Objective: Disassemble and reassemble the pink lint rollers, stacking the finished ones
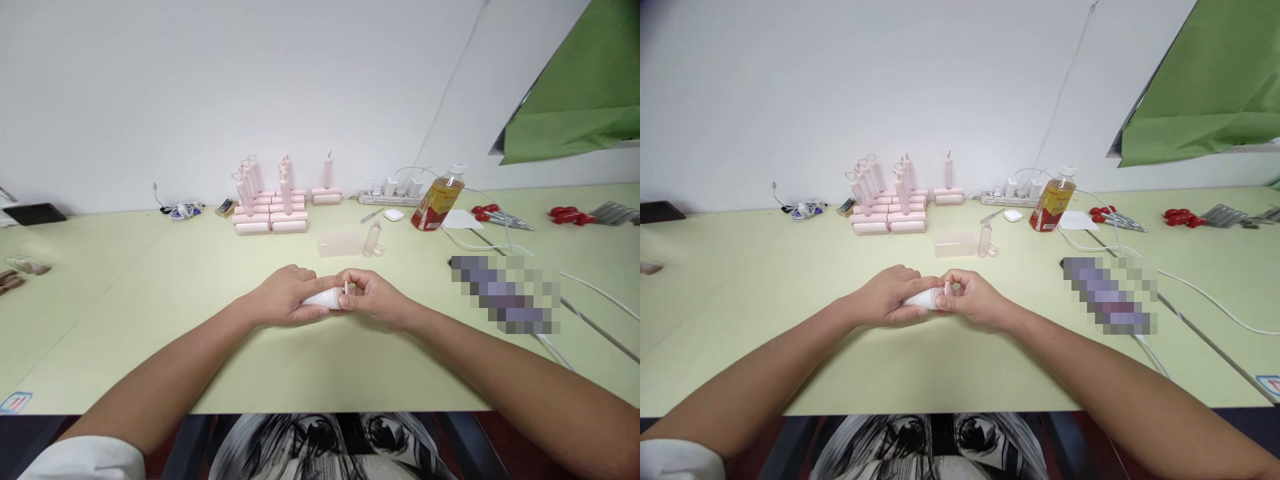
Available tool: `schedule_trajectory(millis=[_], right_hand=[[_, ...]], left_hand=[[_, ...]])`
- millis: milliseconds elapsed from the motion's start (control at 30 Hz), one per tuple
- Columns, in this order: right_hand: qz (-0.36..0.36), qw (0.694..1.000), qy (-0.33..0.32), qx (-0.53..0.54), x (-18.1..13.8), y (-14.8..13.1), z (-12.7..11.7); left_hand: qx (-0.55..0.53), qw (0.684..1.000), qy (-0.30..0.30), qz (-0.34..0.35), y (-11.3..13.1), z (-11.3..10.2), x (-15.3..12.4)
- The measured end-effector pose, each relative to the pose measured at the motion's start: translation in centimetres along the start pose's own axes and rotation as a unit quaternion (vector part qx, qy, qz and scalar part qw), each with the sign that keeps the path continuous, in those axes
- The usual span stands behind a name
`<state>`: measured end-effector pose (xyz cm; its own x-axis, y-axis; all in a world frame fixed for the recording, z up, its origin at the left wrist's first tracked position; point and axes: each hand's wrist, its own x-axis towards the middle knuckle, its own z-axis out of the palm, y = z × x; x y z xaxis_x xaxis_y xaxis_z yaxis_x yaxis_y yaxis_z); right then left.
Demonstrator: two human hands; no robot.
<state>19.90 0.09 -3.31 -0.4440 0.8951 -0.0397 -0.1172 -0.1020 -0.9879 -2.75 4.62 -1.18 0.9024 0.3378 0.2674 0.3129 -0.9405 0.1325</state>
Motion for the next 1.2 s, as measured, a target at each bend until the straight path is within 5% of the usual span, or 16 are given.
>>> schedule_trajectory(millis=[567,1200], right_hand=[[-0.080,0.990,0.044,-0.110,0.4,0.6,-0.6],[-0.049,0.992,0.074,-0.095,0.5,1.1,-0.1]], left_hand=[[0.043,0.996,0.029,-0.069,-0.3,0.8,-0.3],[0.032,0.997,-0.005,-0.073,-0.3,0.3,-0.3]])
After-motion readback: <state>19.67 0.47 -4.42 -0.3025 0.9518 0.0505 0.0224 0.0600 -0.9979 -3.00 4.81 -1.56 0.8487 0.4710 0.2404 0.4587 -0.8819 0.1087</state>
